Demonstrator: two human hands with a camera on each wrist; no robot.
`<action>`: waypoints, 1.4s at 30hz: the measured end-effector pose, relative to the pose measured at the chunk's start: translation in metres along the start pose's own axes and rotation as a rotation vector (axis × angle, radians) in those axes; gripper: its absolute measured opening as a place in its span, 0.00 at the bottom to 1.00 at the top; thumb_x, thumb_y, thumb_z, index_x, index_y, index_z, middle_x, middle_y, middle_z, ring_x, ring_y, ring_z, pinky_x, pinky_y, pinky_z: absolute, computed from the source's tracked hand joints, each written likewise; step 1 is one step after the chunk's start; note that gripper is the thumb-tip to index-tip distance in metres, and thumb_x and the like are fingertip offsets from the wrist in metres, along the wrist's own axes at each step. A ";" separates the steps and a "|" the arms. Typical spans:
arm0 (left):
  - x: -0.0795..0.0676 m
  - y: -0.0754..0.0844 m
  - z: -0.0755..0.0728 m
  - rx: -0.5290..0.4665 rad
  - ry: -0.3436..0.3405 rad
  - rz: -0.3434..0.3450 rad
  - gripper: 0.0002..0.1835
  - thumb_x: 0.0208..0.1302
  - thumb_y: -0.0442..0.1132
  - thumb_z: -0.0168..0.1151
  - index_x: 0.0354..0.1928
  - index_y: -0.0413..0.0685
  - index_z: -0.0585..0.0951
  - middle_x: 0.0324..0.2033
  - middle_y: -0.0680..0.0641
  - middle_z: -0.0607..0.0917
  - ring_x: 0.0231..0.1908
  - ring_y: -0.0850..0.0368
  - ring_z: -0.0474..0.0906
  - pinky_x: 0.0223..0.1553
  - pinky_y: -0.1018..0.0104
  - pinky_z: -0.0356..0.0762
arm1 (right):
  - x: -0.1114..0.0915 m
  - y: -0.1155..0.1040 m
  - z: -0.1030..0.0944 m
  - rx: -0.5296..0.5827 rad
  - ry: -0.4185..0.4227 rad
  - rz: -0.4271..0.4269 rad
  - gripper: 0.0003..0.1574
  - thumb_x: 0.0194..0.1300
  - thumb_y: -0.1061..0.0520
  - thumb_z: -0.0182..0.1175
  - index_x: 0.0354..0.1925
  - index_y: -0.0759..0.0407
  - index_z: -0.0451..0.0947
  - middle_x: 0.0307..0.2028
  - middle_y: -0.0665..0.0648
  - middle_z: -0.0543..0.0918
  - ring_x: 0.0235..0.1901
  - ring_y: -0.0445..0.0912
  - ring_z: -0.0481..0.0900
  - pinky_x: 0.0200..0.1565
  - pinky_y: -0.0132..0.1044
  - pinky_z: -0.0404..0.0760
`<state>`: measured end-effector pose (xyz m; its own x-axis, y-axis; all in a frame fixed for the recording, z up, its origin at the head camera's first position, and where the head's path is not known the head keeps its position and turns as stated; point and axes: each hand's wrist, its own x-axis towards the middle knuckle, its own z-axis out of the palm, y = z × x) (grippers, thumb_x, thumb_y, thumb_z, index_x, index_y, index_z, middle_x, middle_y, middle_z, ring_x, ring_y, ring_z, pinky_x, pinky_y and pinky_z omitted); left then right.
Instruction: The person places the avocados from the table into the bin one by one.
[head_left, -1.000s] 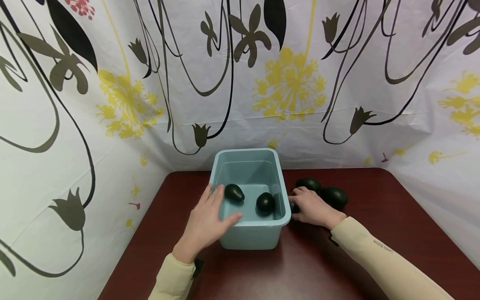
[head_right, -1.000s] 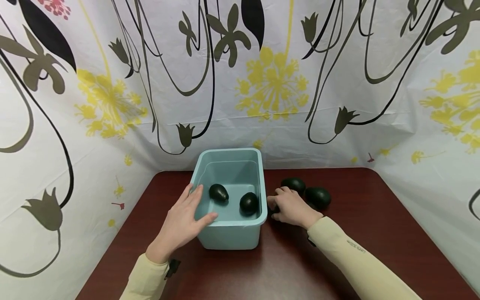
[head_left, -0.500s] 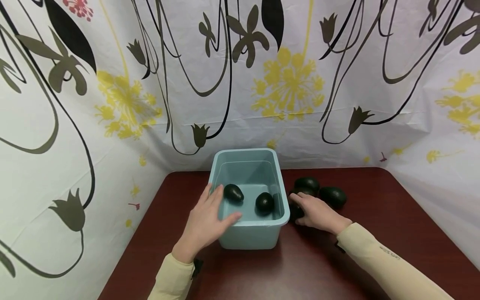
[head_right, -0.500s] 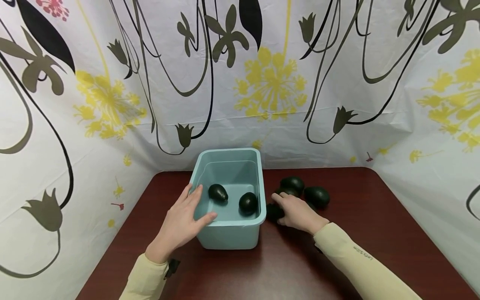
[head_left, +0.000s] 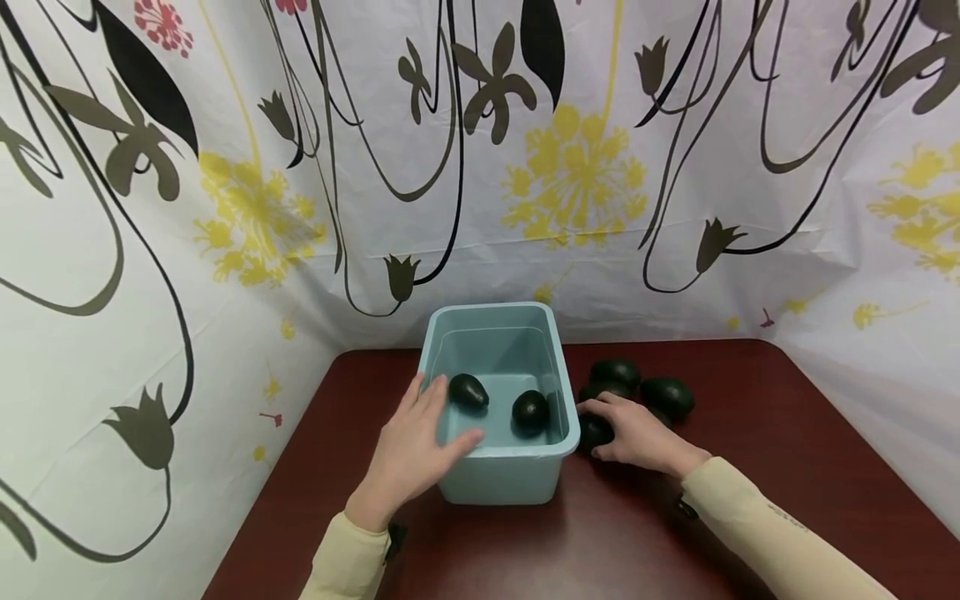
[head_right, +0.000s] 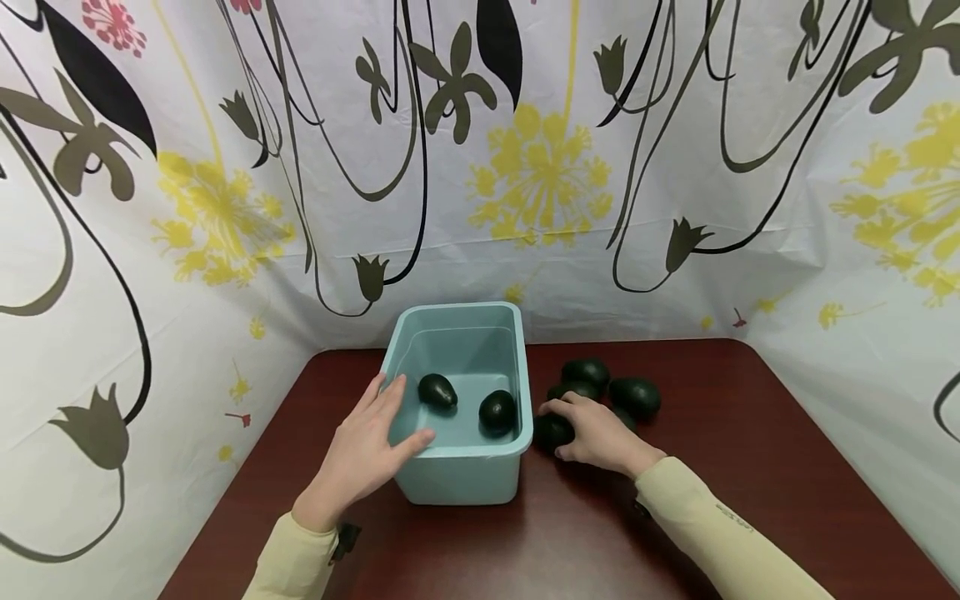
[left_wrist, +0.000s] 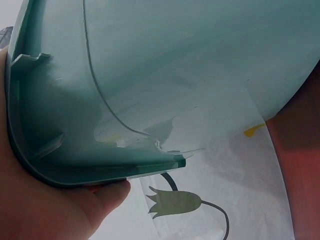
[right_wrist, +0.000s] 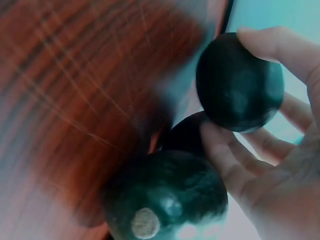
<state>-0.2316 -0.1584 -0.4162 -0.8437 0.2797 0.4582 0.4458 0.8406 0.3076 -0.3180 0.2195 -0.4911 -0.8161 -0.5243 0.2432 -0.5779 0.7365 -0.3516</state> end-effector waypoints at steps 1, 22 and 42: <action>0.000 0.000 0.000 0.000 -0.001 -0.001 0.54 0.62 0.78 0.50 0.75 0.42 0.65 0.72 0.44 0.67 0.76 0.45 0.51 0.54 0.38 0.76 | -0.001 0.001 0.000 0.013 0.013 0.005 0.40 0.50 0.54 0.77 0.62 0.38 0.77 0.54 0.47 0.76 0.45 0.43 0.78 0.44 0.43 0.79; -0.001 0.002 0.001 0.003 -0.023 -0.021 0.54 0.62 0.79 0.49 0.76 0.44 0.63 0.74 0.46 0.65 0.76 0.46 0.50 0.56 0.39 0.74 | -0.013 0.002 -0.018 0.177 0.195 0.068 0.41 0.55 0.52 0.76 0.65 0.38 0.72 0.60 0.42 0.71 0.53 0.44 0.75 0.49 0.48 0.78; 0.000 0.001 0.001 0.010 -0.022 -0.016 0.54 0.62 0.78 0.48 0.76 0.43 0.63 0.75 0.46 0.63 0.76 0.46 0.50 0.59 0.40 0.72 | -0.018 -0.014 -0.039 0.286 0.254 0.073 0.40 0.59 0.42 0.74 0.67 0.37 0.71 0.58 0.42 0.74 0.51 0.44 0.76 0.48 0.52 0.77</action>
<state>-0.2313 -0.1568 -0.4167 -0.8572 0.2761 0.4347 0.4292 0.8496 0.3066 -0.2954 0.2358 -0.4556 -0.8512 -0.3261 0.4113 -0.5226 0.6004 -0.6054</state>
